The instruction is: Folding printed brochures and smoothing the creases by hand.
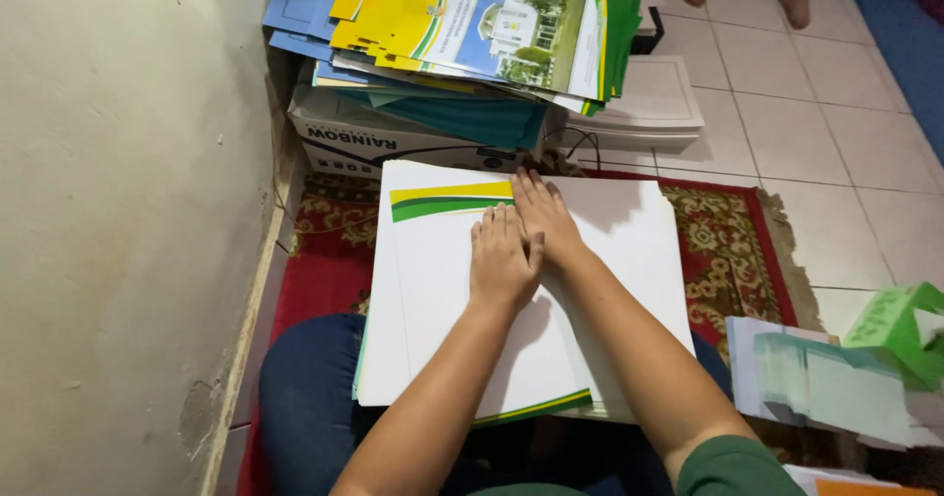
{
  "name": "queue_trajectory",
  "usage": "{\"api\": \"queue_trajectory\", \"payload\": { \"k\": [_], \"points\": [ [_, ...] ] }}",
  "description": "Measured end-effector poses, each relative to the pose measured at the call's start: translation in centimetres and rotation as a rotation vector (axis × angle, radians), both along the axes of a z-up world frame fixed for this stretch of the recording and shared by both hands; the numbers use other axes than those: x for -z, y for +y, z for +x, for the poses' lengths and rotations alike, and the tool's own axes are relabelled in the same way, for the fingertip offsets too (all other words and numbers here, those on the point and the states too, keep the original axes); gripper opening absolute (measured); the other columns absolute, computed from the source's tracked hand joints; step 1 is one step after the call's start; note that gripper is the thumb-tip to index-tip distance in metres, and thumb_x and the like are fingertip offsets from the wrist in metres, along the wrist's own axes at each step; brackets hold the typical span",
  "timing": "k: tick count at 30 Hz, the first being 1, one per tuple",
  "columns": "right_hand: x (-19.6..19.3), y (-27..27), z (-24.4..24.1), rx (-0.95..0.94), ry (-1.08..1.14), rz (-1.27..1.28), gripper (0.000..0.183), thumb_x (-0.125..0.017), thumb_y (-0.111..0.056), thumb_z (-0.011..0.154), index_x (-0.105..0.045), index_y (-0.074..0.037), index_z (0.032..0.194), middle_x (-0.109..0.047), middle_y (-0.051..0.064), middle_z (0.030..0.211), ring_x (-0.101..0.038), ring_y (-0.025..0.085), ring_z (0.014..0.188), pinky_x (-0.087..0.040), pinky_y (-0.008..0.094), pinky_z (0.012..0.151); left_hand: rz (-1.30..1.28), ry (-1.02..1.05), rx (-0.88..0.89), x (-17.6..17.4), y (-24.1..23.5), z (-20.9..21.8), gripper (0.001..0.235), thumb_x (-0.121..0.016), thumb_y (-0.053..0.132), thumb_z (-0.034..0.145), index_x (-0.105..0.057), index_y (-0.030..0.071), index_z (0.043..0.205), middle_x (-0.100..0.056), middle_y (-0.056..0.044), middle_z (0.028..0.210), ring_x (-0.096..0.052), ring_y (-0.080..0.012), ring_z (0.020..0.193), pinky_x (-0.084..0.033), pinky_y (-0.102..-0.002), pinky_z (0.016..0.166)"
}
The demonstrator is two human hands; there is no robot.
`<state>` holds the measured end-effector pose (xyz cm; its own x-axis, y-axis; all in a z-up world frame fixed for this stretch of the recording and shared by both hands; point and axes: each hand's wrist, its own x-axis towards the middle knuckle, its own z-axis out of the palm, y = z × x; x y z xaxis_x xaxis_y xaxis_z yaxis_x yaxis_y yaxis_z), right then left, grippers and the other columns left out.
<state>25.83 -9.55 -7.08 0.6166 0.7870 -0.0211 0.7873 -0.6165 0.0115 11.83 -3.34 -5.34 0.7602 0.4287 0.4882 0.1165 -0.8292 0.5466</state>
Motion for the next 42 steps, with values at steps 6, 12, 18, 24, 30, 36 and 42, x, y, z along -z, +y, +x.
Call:
{"api": "queue_trajectory", "payload": {
  "k": [6, 12, 18, 24, 30, 36, 42],
  "points": [
    [0.1, 0.5, 0.6, 0.03, 0.002, -0.051, 0.072, -0.027, -0.042, 0.101, -0.015, -0.008, 0.164, -0.016, 0.013, 0.171, -0.016, 0.028, 0.157, -0.013, 0.046, 0.126, 0.01, 0.0, 0.008, -0.1, 0.2, 0.1, 0.072, -0.035, 0.055, 0.101, -0.056, -0.006, 0.133, -0.059, -0.028, 0.131, -0.051, -0.0422, 0.131, -0.036, -0.053, 0.109],
    [-1.0, -1.7, -3.4, 0.019, -0.051, 0.001, 0.073, -0.035, -0.035, 0.099, -0.016, -0.006, 0.164, -0.015, 0.014, 0.171, -0.014, 0.029, 0.157, -0.013, 0.045, 0.126, 0.039, -0.037, -0.02, 0.6, 0.0, 0.3, 0.067, -0.035, 0.05, 0.102, -0.056, -0.005, 0.132, -0.061, -0.026, 0.129, -0.054, -0.0412, 0.129, -0.039, -0.051, 0.106],
    [-2.9, -6.2, -10.8, 0.034, 0.099, 0.004, 0.071, -0.03, -0.033, 0.101, -0.012, -0.003, 0.162, -0.007, 0.018, 0.171, -0.008, 0.033, 0.156, -0.008, 0.046, 0.125, 0.043, -0.109, -0.036, 1.2, 0.2, 0.4, 0.053, -0.039, 0.037, 0.103, -0.059, -0.004, 0.13, -0.063, -0.024, 0.126, -0.057, -0.0401, 0.125, -0.041, -0.05, 0.103],
    [-4.9, -10.8, -18.1, 0.11, 0.144, -0.097, 0.068, -0.022, -0.042, 0.105, -0.012, -0.004, 0.161, -0.007, 0.018, 0.17, -0.007, 0.031, 0.156, -0.004, 0.045, 0.124, -0.009, -0.036, -0.001, 0.8, 0.0, 0.2, 0.058, -0.034, 0.041, 0.105, -0.057, -0.004, 0.132, -0.06, -0.025, 0.131, -0.053, -0.0412, 0.13, -0.037, -0.052, 0.108],
    [-5.9, -11.3, -19.5, 0.148, 0.212, -0.056, 0.068, -0.019, -0.041, 0.106, -0.009, -0.005, 0.162, -0.006, 0.017, 0.17, -0.006, 0.03, 0.156, -0.002, 0.044, 0.124, 0.101, 0.063, 0.025, 0.1, -0.2, -0.3, 0.05, -0.048, 0.028, 0.099, -0.055, -0.007, 0.133, -0.056, -0.029, 0.136, -0.049, -0.0448, 0.134, -0.037, -0.057, 0.109],
    [-5.2, -11.7, -19.6, 0.03, 0.049, 0.196, 0.067, -0.033, -0.028, 0.101, -0.019, 0.01, 0.155, -0.015, 0.025, 0.166, -0.012, 0.03, 0.155, -0.008, 0.042, 0.124, 0.234, 0.28, 0.29, -0.1, -0.4, 0.9, 0.06, -0.027, 0.023, 0.102, -0.03, -0.013, 0.15, -0.024, -0.03, 0.161, -0.016, -0.0402, 0.153, -0.011, -0.049, 0.125],
    [-4.9, -11.9, -19.2, 0.017, 0.038, 0.216, 0.068, -0.034, -0.029, 0.101, -0.02, 0.011, 0.154, -0.016, 0.027, 0.166, -0.013, 0.03, 0.155, -0.009, 0.042, 0.125, 0.215, 0.483, 0.288, -1.2, 1.4, 5.2, 0.063, -0.021, 0.031, 0.104, -0.021, -0.005, 0.155, -0.019, -0.019, 0.166, -0.01, -0.032, 0.155, -0.006, -0.053, 0.124]
  ]
}}
